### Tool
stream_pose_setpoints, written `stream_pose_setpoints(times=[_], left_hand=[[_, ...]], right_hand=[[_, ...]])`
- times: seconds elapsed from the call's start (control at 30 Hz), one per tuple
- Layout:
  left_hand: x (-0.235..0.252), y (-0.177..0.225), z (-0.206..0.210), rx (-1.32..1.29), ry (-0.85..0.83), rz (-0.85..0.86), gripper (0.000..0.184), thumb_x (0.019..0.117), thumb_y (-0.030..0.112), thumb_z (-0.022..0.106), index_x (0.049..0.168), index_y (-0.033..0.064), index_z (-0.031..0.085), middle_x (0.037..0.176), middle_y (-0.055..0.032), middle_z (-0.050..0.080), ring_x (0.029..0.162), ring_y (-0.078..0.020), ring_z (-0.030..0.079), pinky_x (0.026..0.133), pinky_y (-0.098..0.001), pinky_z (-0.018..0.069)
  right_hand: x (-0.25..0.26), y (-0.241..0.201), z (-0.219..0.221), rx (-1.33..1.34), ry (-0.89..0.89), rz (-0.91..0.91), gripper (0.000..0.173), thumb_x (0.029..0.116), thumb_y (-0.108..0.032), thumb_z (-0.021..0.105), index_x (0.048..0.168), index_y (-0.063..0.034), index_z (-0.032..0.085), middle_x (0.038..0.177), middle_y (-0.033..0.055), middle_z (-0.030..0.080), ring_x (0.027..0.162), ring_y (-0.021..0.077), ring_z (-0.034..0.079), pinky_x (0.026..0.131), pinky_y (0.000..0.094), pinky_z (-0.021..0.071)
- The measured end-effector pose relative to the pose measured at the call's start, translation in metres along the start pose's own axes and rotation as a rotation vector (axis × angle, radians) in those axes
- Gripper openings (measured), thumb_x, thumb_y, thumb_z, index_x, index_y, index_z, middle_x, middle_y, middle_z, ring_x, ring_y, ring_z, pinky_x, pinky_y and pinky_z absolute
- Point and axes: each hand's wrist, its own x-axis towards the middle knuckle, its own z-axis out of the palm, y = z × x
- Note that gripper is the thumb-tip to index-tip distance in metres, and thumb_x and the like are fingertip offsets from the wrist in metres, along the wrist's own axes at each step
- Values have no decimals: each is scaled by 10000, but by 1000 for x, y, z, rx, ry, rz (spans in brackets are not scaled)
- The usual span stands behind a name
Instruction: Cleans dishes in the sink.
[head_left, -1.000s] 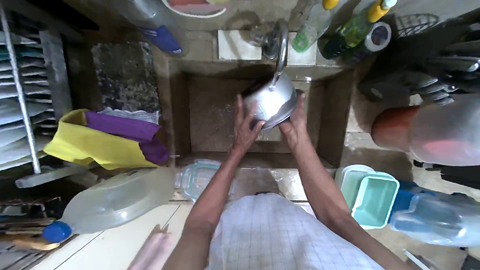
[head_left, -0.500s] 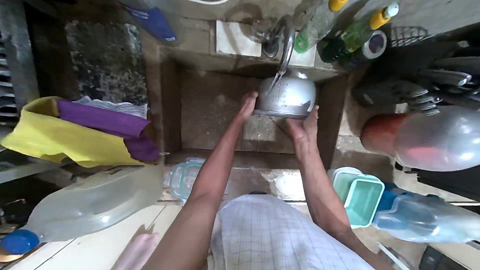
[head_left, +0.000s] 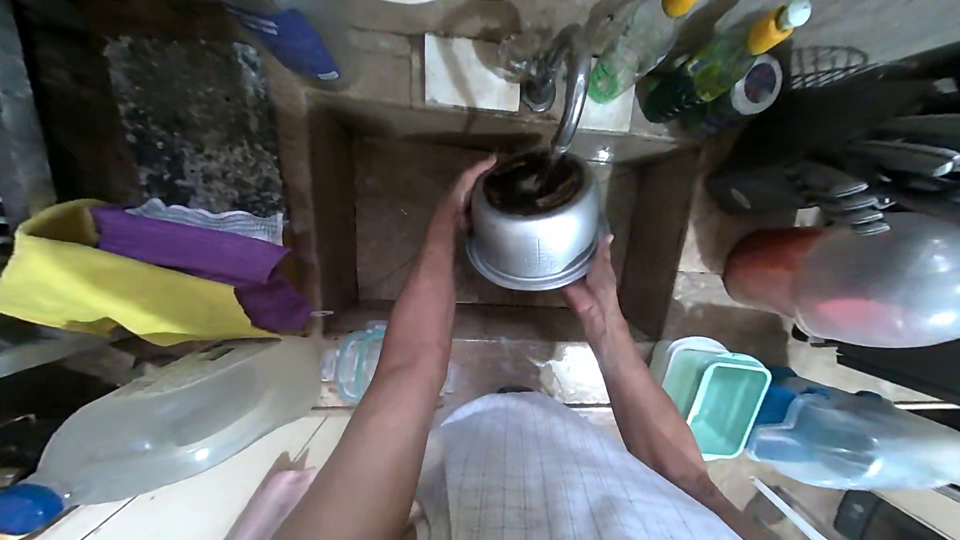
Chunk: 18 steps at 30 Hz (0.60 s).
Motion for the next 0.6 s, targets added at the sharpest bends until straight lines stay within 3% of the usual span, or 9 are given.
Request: stream_pose_setpoints(times=[0.07,0.17,0.23,0.33,0.43,0.53,0.6], left_hand=[[-3,8,-1,62,-29,1,401,1061,422,481,1269,116,635,1094,-76,722,976,-191,708,830,-401,610],[-8,23,-1,277,-67,41,390,1068,402,486,1330,149,624,1142,-44,705,1010,-144,684,870,-358,587],[-2,27,-3,371,-36,183,339,1070,311,514,1299,106,656,1156,-37,707,1024,-111,671,896,-320,568],[14,32,-9,583,-6,466,272,1030,161,603,1241,15,693,1236,-98,706,1151,-137,657,1037,-333,519],[24,41,-7,933,-170,403,340,1002,180,660,1322,67,674,1332,-92,674,1263,-146,610,1126,-349,450],[27,52,12,1147,-300,309,309,956,248,721,1231,108,726,1171,-77,727,1092,-136,675,1022,-368,520],[20,63,36,1349,-335,292,268,958,269,716,1169,108,753,1105,-101,731,1026,-187,680,983,-415,520]], right_hand=[[4,-1,-7,-68,15,3,622,1053,-627,345,1558,-265,379,1539,13,500,1409,223,489,1133,516,453],[11,-2,-16,-162,16,-2,644,1038,-656,348,1538,-257,420,1511,15,534,1377,223,524,1107,520,479],[20,0,-27,-215,-34,-2,668,1032,-682,294,1523,-256,448,1486,13,562,1348,213,550,1088,502,498],[37,3,-41,-273,-103,-8,679,1044,-671,244,1513,-229,460,1468,27,575,1326,206,567,1074,478,512],[45,2,-44,-364,-92,2,670,1041,-671,282,1493,-218,482,1439,32,595,1300,201,585,1055,468,524],[53,1,-42,-482,-105,-8,652,1042,-665,307,1436,-202,541,1353,32,651,1220,189,635,1004,452,558],[60,0,-40,-561,-118,-20,658,1039,-674,301,1409,-199,566,1308,22,674,1182,173,655,985,444,572]])
